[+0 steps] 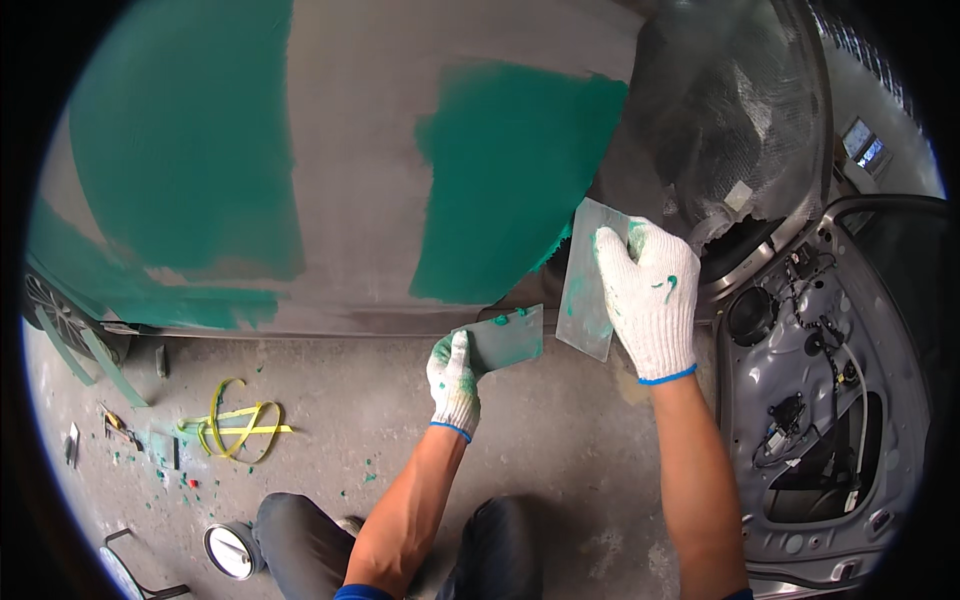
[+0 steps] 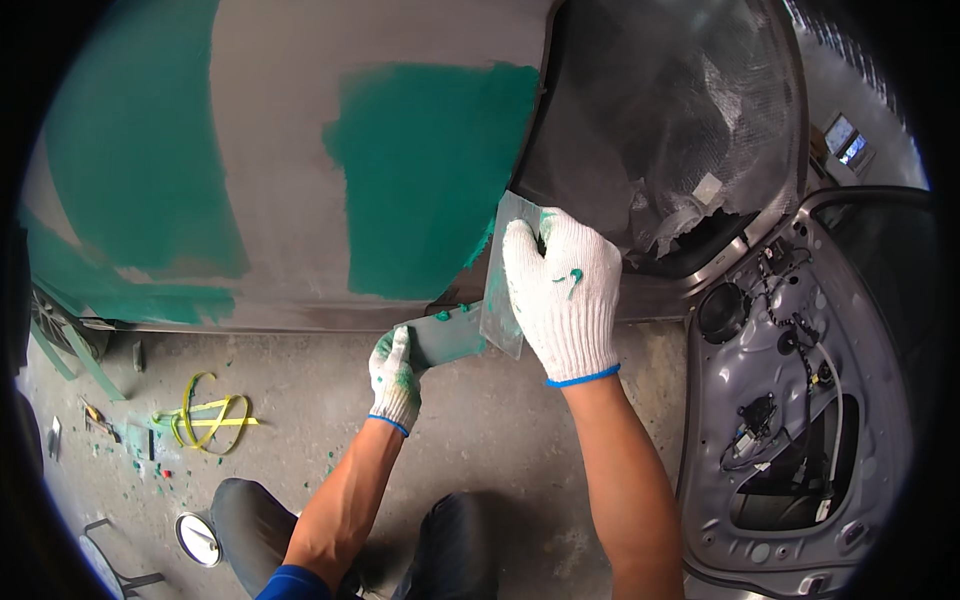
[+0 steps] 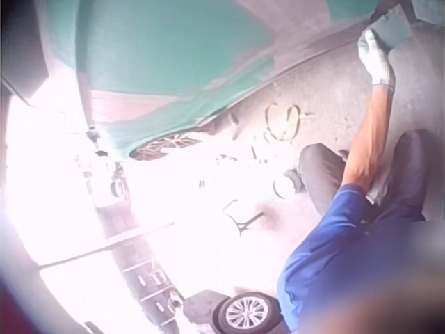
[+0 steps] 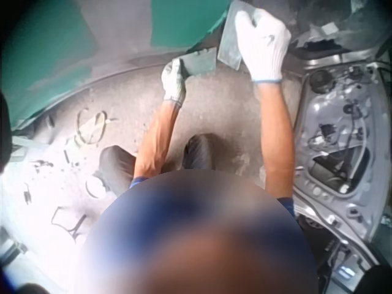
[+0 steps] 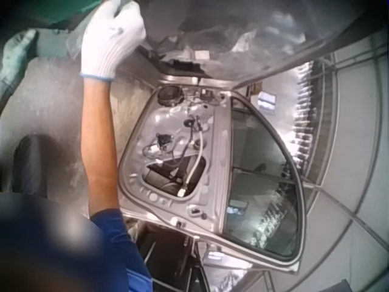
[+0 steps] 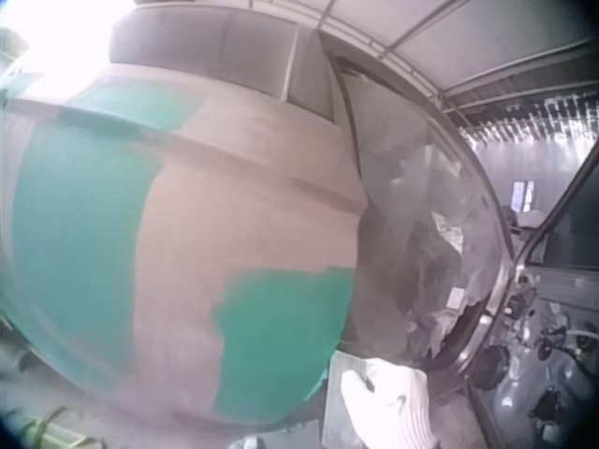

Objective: The person applies green body filler to the rear quarter panel and door jamb of a silver car using a spreader and a mixing board. They repeatedly scoop filler, spread it over the surface, and smooth the edges to prepare the panel for further repair.

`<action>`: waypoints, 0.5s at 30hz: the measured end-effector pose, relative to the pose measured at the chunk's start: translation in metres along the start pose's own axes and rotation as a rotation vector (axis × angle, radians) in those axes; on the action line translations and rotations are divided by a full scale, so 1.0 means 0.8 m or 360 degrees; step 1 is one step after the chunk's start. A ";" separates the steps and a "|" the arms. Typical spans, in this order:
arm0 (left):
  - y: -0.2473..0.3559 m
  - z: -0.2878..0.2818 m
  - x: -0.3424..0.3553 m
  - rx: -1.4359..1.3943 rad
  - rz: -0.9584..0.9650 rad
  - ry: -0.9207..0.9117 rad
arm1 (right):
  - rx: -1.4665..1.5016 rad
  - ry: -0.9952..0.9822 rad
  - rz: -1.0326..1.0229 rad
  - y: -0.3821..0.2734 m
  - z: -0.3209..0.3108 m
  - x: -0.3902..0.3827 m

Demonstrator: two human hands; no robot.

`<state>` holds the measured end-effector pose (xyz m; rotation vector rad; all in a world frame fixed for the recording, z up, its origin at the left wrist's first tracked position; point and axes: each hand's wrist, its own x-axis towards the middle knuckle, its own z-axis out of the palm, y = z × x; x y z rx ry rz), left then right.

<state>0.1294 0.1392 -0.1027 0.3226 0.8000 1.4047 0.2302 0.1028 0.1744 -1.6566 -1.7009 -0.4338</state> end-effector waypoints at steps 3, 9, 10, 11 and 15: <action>0.000 0.002 0.000 -0.0001 0.0016 0.0035 | -0.0016 -0.0018 0.0036 0.000 0.003 -0.005; -0.002 -0.001 0.003 -0.0001 0.0008 0.0060 | -0.0004 -0.0019 0.0065 0.000 0.017 -0.016; -0.004 -0.001 0.004 -0.0008 0.0009 0.0055 | 0.0028 0.0000 0.0068 0.003 0.020 -0.018; -0.005 -0.001 0.004 -0.0015 0.0010 0.0052 | 0.0061 0.0020 0.0071 0.004 0.022 -0.019; -0.005 -0.005 0.007 -0.0032 -0.0006 0.0051 | 0.0015 -0.0073 0.0123 -0.001 0.022 -0.025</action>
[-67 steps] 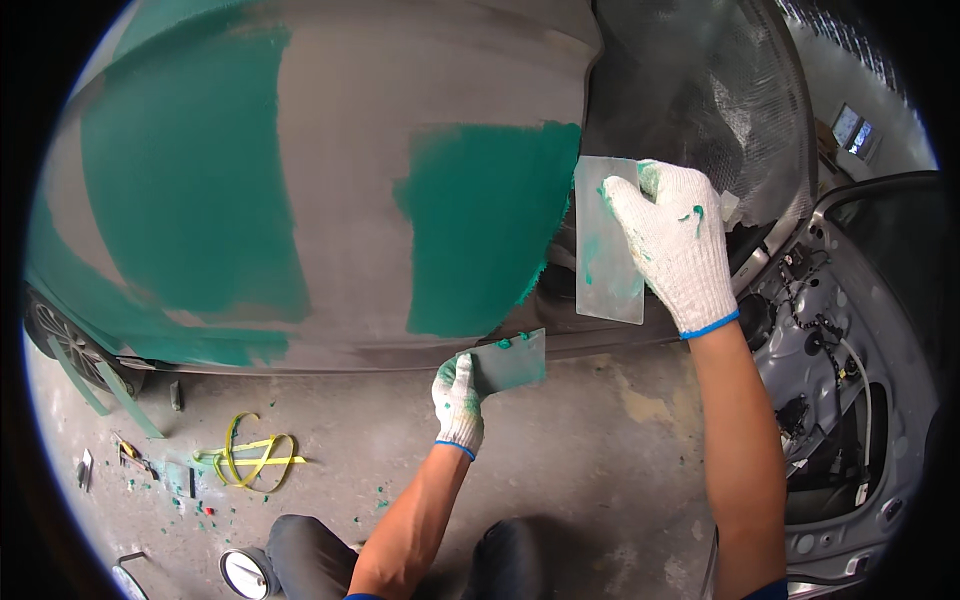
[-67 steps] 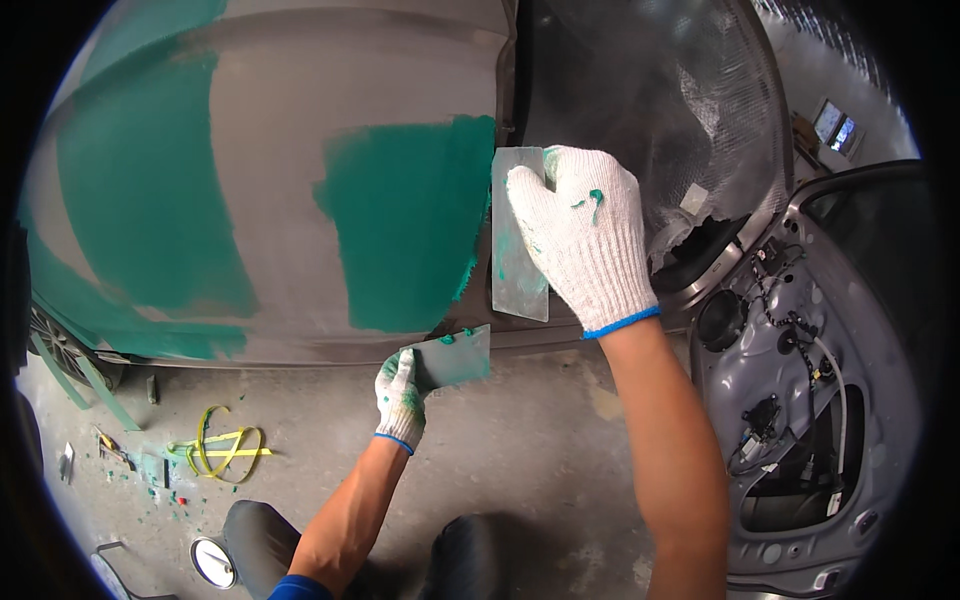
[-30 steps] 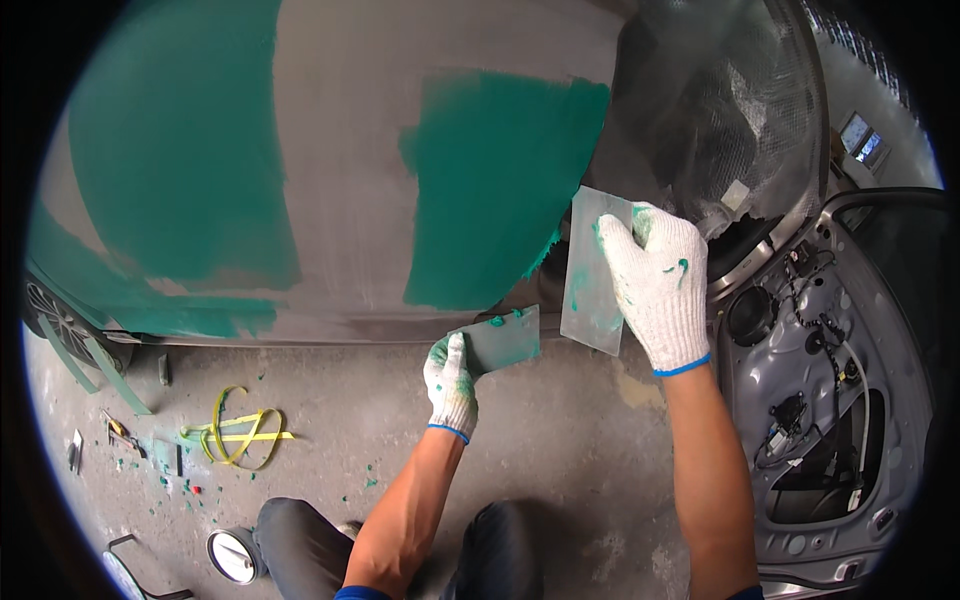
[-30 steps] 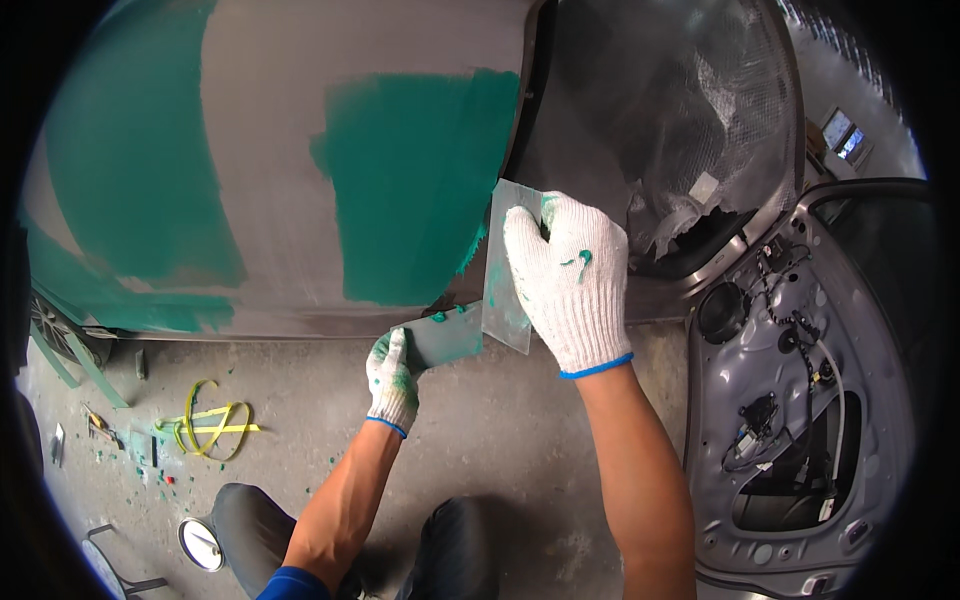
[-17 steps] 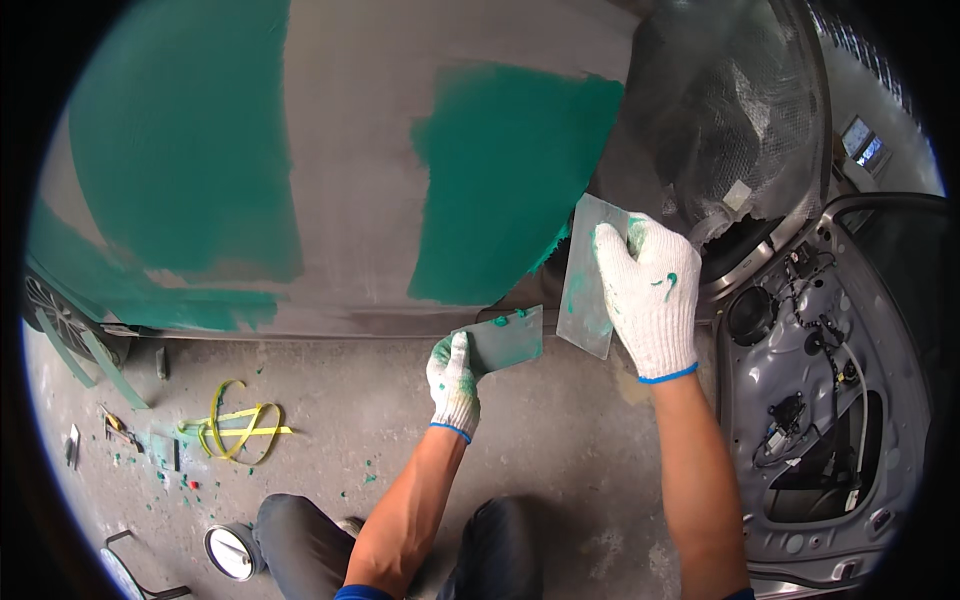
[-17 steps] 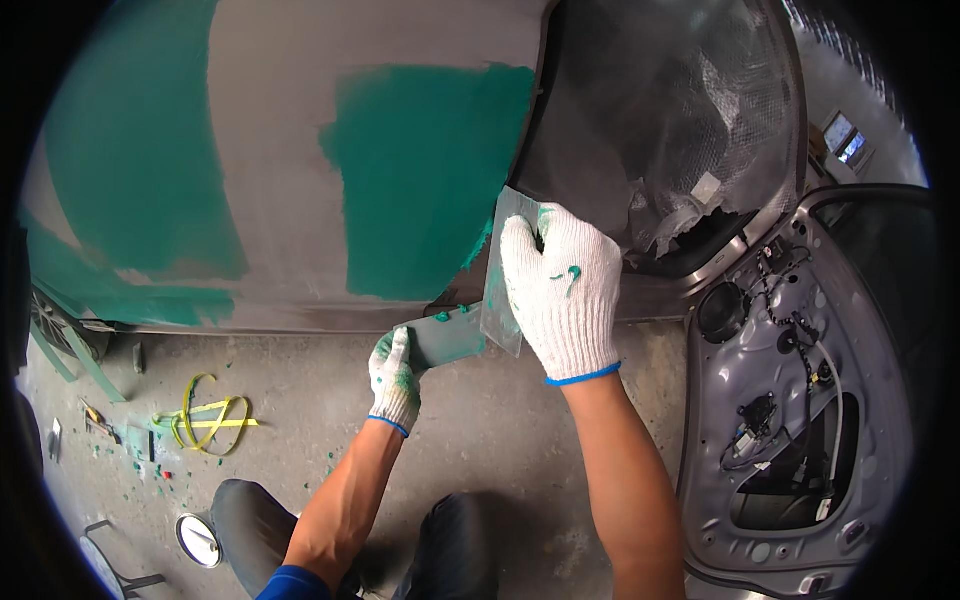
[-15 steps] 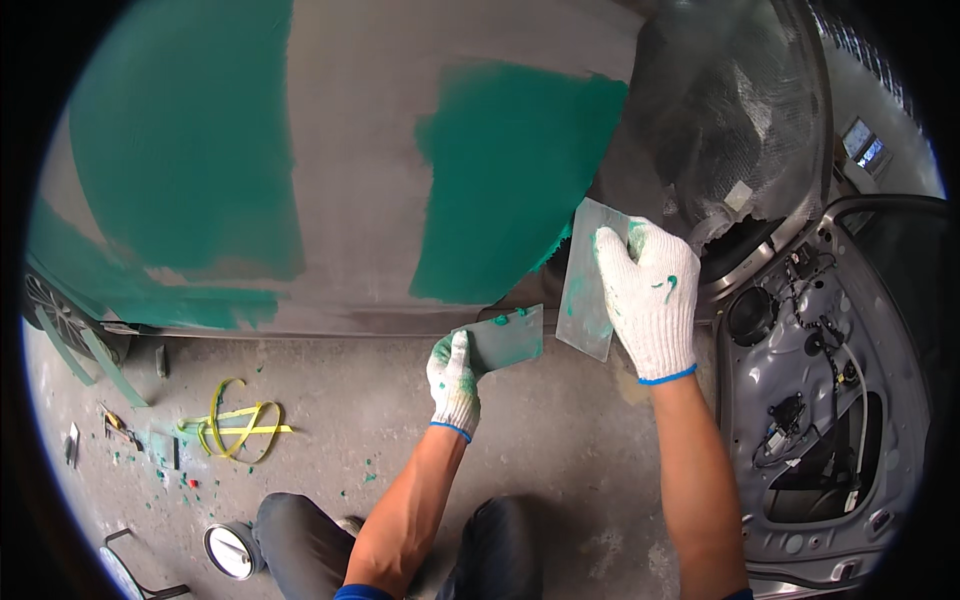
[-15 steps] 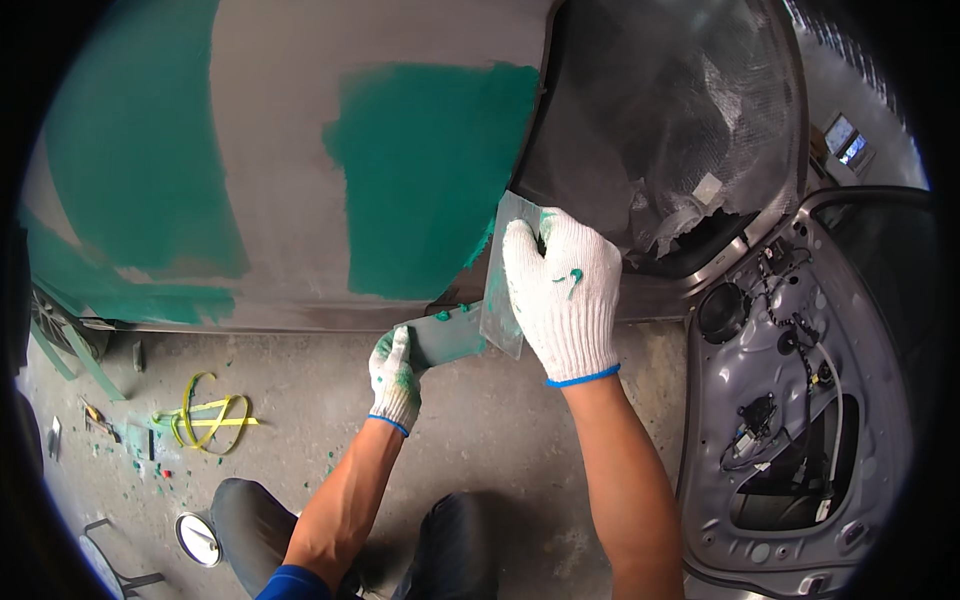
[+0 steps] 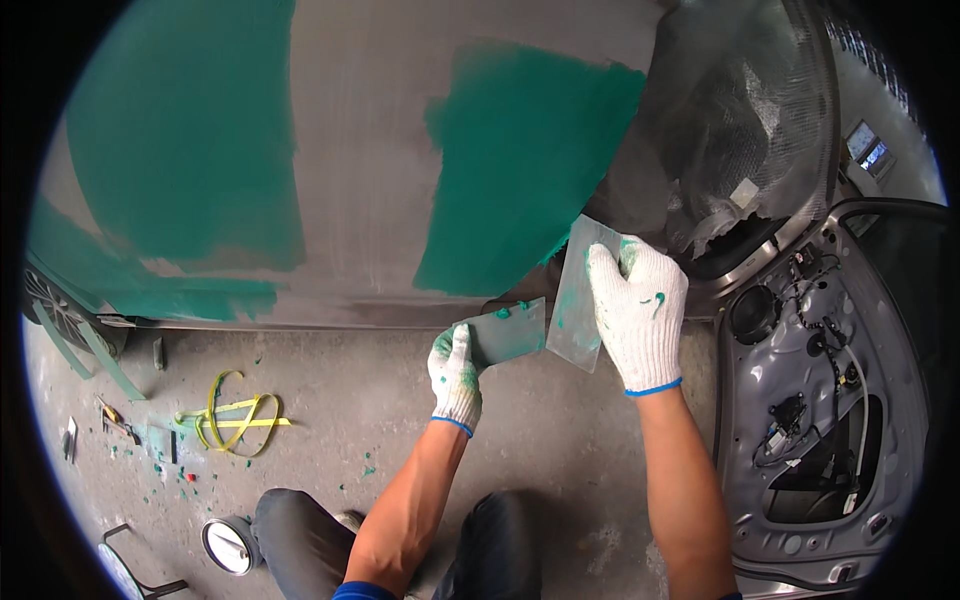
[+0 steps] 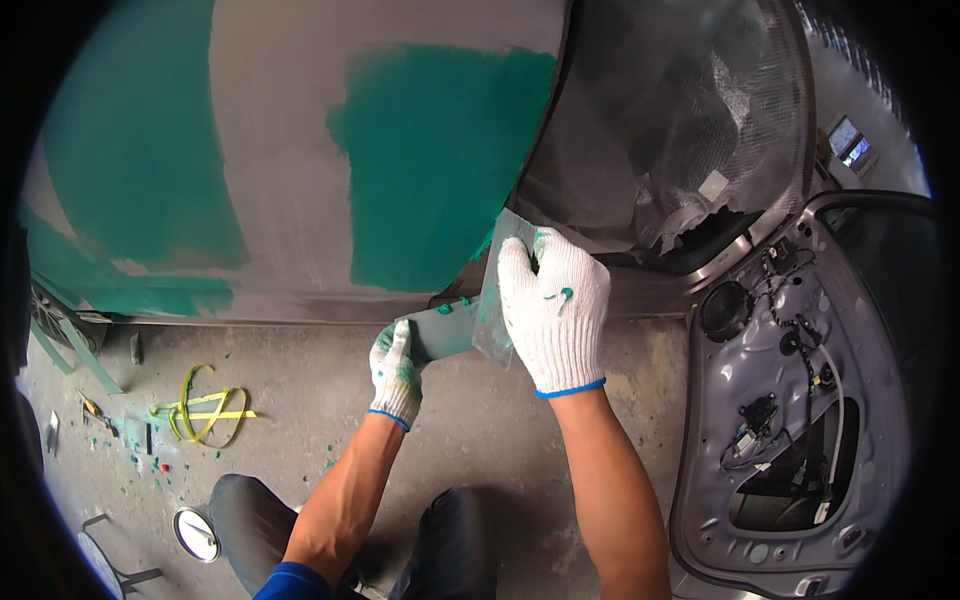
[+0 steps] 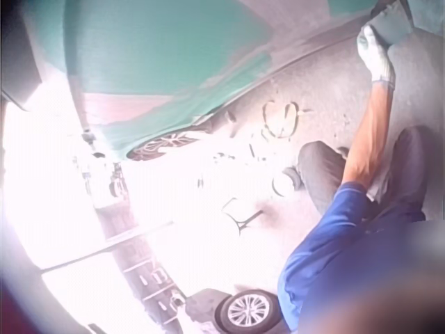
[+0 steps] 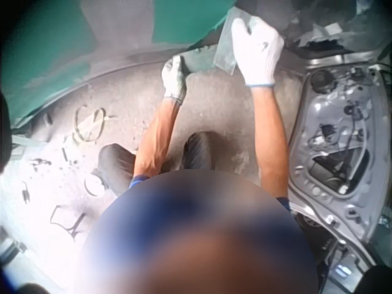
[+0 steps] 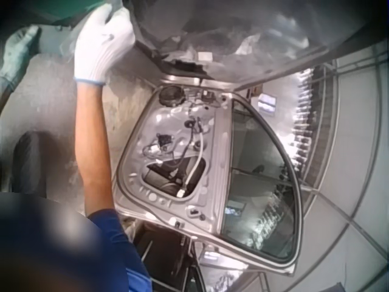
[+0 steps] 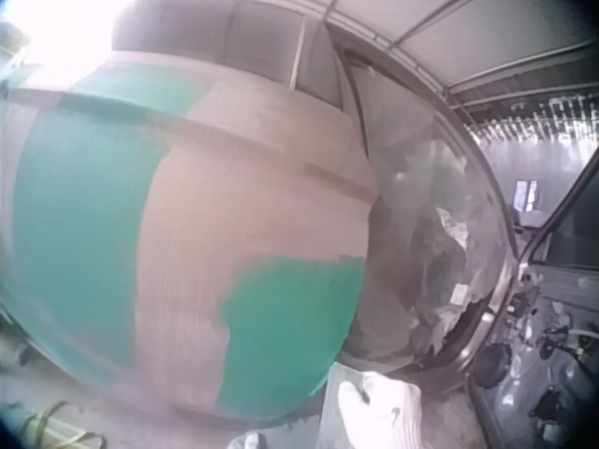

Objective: The person applies green body filler to the rear quarter panel and door jamb of a silver car using a spreader and a mixing board. They repeatedly scoop filler, spread it over the surface, and smooth the edges to prepare the panel for further repair.

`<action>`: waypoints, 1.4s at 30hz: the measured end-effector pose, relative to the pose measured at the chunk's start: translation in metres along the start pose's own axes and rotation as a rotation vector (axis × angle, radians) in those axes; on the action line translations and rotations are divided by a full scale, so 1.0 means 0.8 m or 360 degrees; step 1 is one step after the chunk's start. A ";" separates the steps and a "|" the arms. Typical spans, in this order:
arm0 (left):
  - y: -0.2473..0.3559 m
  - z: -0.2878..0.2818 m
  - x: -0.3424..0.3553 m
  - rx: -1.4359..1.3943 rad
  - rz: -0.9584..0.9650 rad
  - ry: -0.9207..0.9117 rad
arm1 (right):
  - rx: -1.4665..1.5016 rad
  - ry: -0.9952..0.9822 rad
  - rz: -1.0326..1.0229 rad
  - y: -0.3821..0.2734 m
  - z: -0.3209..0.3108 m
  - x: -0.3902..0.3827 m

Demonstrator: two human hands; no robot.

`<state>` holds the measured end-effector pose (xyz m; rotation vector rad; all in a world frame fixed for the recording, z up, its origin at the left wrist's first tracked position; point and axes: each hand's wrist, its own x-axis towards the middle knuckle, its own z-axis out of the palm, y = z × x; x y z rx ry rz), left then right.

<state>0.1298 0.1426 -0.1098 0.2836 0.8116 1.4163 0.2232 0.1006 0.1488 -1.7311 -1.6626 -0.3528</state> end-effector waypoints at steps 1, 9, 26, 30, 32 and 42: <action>0.001 0.000 0.000 0.0004 -0.0001 0.0003 | 0.0014 0.0009 0.0003 0.002 0.002 -0.001; 0.001 -0.005 0.001 0.0033 -0.0043 -0.0010 | 0.0000 0.0060 -0.0001 0.005 0.010 -0.005; 0.000 -0.010 0.009 0.0029 -0.0030 -0.0042 | 0.0096 0.0063 0.0029 0.008 0.021 -0.013; 0.005 -0.003 0.003 0.0007 -0.0031 -0.0037 | 0.0012 -0.0076 0.0183 0.007 0.028 -0.022; 0.005 -0.004 0.004 -0.0006 -0.0037 -0.0031 | 0.0086 -0.0031 0.0170 0.007 0.034 -0.027; -0.002 -0.010 0.009 0.0027 -0.0038 0.0022 | 0.0074 0.0075 0.0135 0.015 0.040 -0.035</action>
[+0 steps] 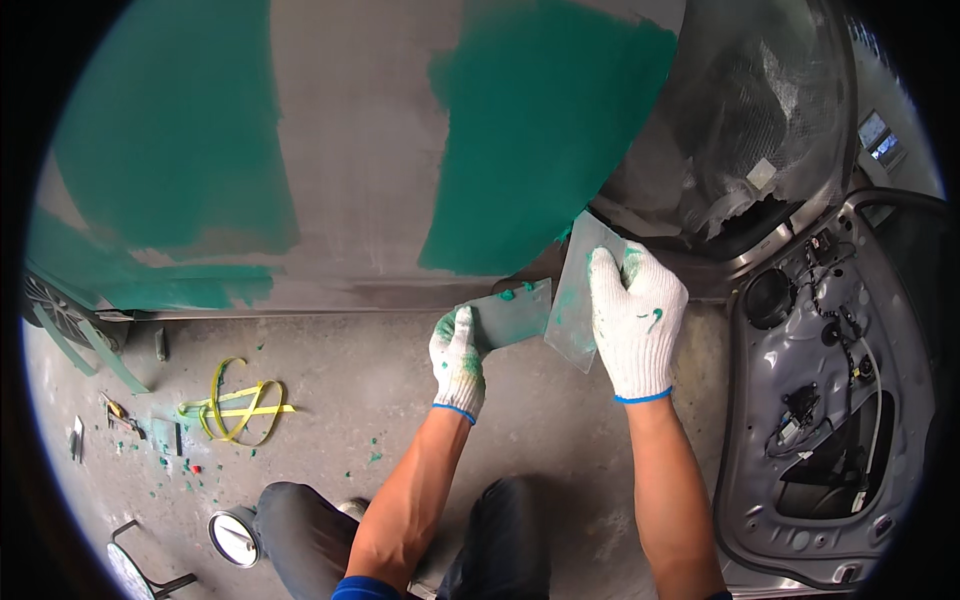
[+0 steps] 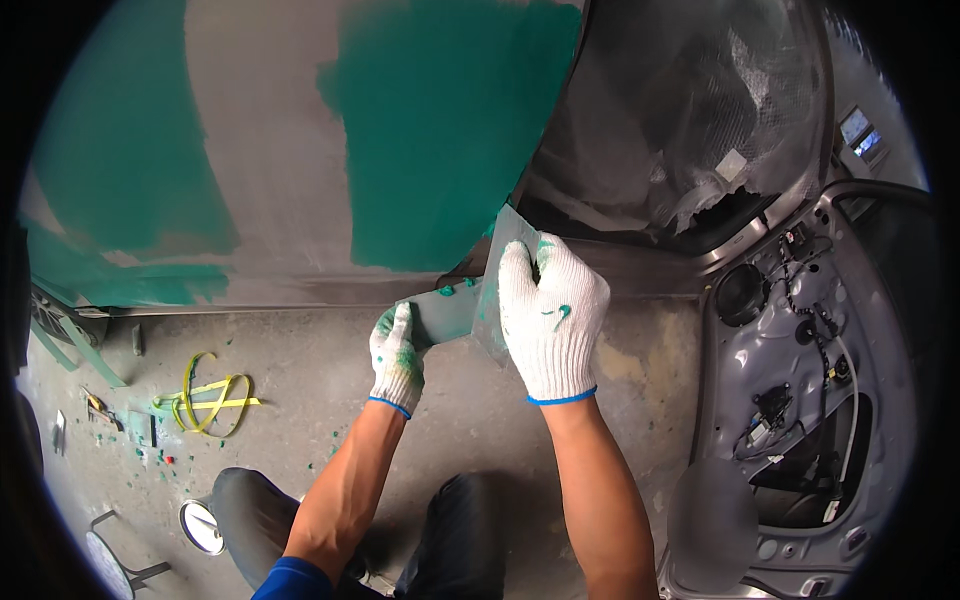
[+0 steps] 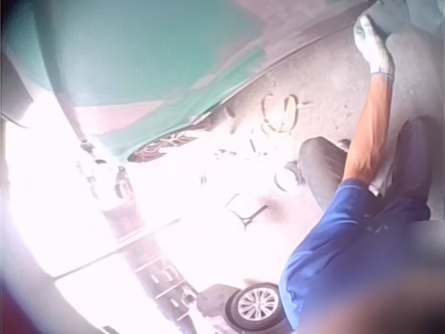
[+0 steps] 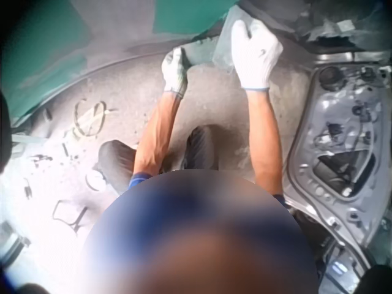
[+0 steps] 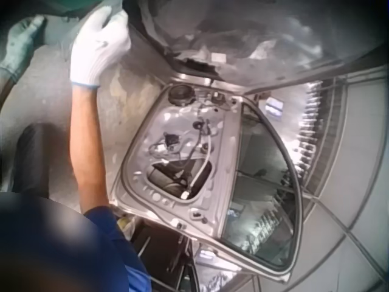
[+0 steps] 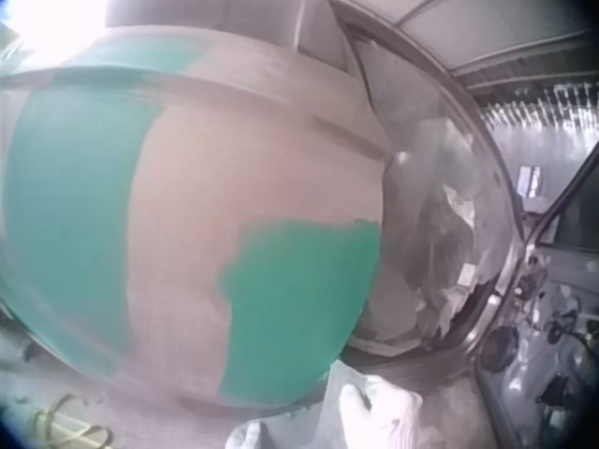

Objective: The person applies green body filler to the rear quarter panel and door jamb of a silver car using a spreader and a mixing board. They repeatedly scoop filler, spread it over the surface, and smooth the edges to prepare the panel for further repair.

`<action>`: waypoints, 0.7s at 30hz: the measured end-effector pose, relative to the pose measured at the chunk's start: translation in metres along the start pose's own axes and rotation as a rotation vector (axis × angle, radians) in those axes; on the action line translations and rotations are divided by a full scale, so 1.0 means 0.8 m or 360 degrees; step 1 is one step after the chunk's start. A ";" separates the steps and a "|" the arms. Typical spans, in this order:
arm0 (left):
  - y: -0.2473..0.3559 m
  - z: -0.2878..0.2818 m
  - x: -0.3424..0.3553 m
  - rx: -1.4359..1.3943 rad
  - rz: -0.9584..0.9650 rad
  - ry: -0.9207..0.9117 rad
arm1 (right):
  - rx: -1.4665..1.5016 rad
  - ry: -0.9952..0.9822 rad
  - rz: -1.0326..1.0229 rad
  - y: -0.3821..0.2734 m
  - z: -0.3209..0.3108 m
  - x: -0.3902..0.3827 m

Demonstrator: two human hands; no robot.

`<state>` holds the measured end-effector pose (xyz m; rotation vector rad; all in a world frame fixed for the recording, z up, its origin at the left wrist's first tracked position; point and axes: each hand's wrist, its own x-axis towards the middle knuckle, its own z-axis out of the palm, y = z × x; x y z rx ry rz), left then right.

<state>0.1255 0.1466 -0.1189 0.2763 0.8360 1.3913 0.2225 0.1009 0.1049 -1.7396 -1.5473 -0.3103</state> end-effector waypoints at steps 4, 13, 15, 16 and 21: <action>-0.002 -0.005 0.005 0.0008 0.0028 -0.0012 | -0.0096 -0.0064 -0.0019 0.000 -0.008 0.007; -0.003 -0.001 0.004 -0.0043 0.0012 -0.0004 | 0.0005 -0.0096 0.0047 -0.002 0.006 -0.003; -0.004 -0.001 0.004 -0.0045 0.0002 -0.0008 | 0.0008 -0.0134 0.0092 0.001 0.007 -0.005; -0.005 0.000 0.005 -0.0042 -0.0002 -0.0014 | 0.0004 -0.0106 0.0072 0.005 0.009 -0.007; -0.006 0.000 0.004 -0.0018 -0.0006 0.0003 | -0.0021 -0.0054 0.0013 0.011 0.012 -0.009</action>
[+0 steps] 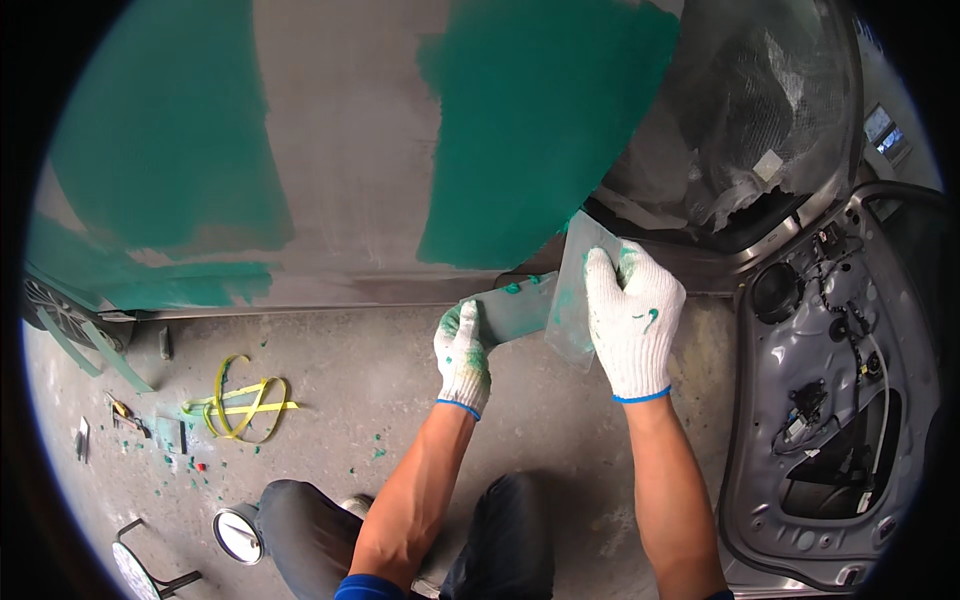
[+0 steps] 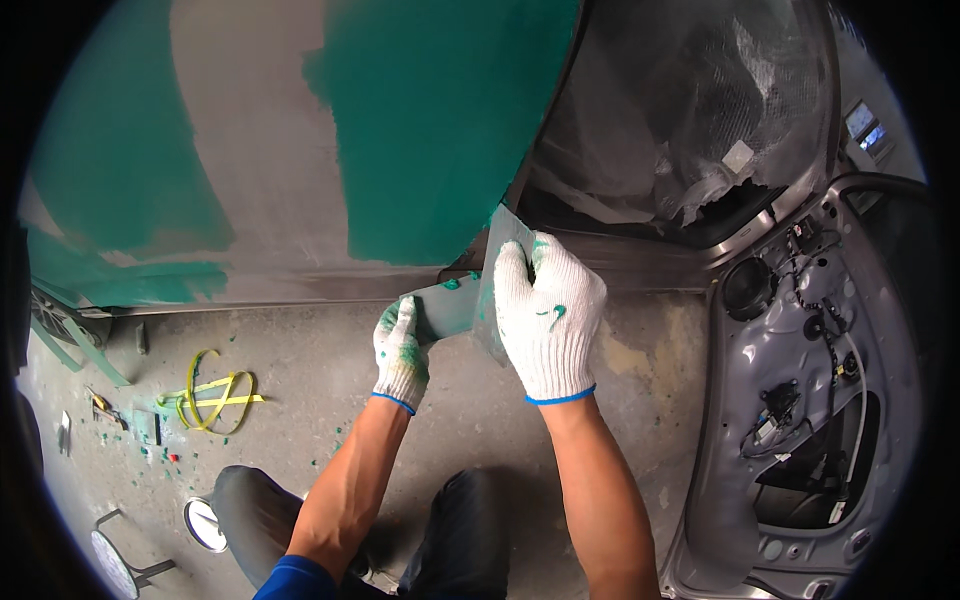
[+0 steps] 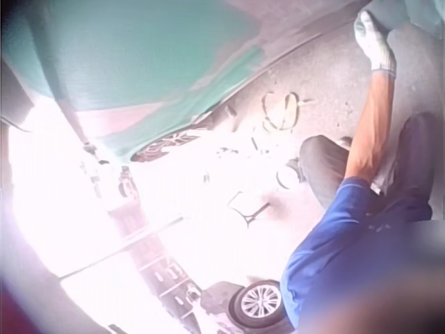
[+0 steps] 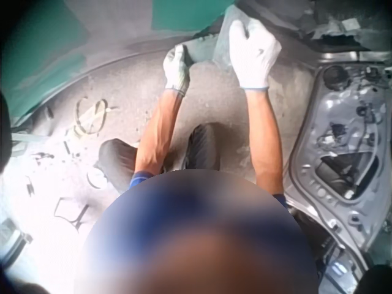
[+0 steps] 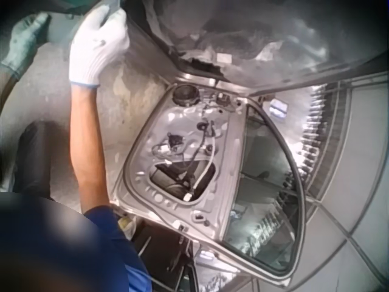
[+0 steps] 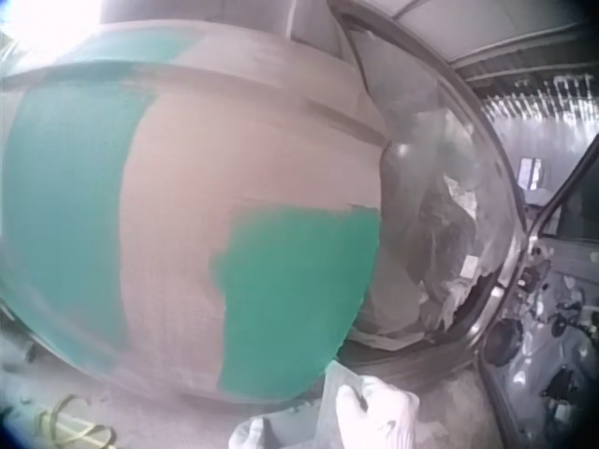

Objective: The person applies green body filler to the rear quarter panel and door jamb of a silver car using a spreader and a mixing board. They repeatedly scoop filler, spread it over the surface, and smooth the edges to prepare the panel for further repair.

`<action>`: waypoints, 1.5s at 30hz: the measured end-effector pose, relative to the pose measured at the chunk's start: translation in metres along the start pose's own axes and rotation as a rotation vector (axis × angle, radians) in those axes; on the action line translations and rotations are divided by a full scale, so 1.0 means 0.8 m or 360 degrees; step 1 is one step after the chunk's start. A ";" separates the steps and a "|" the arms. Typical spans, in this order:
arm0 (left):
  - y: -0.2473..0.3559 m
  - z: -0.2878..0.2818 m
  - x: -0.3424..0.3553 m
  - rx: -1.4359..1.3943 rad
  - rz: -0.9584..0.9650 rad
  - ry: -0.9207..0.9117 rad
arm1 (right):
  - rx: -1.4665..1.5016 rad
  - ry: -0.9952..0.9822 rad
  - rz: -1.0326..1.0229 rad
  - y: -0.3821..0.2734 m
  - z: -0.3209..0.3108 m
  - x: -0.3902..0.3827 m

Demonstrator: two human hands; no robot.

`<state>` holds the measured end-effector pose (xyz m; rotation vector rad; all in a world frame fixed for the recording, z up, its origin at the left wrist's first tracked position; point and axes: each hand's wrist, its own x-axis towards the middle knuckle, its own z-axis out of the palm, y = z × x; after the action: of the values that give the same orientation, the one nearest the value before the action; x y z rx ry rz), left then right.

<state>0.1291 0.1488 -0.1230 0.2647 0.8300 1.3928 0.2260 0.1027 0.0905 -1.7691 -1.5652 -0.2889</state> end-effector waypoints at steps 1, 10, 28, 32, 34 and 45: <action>0.001 0.001 -0.001 0.0005 -0.0004 0.0018 | 0.0016 0.0018 -0.0020 0.001 0.000 0.000; -0.006 -0.002 0.007 -0.0040 0.0014 -0.0013 | 0.0085 -0.0085 0.0033 0.008 0.006 -0.005; -0.002 -0.005 0.000 -0.0051 -0.0127 -0.0042 | 0.1220 -0.0523 0.0874 0.114 0.021 -0.064; 0.006 -0.003 -0.023 -0.0046 -0.0240 -0.0007 | 0.1343 -0.0571 0.1113 0.150 0.041 -0.107; 0.009 -0.006 -0.030 -0.0042 -0.0274 0.0015 | 0.1237 -0.0619 0.1106 0.150 0.041 -0.119; -0.009 -0.028 -0.041 0.0249 -0.0257 0.0096 | 0.1205 -0.0630 0.1412 0.190 0.029 -0.178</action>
<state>0.1212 0.1100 -0.1315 0.2707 0.9910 1.1919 0.3270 0.0127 -0.0694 -1.7218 -0.7805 0.9935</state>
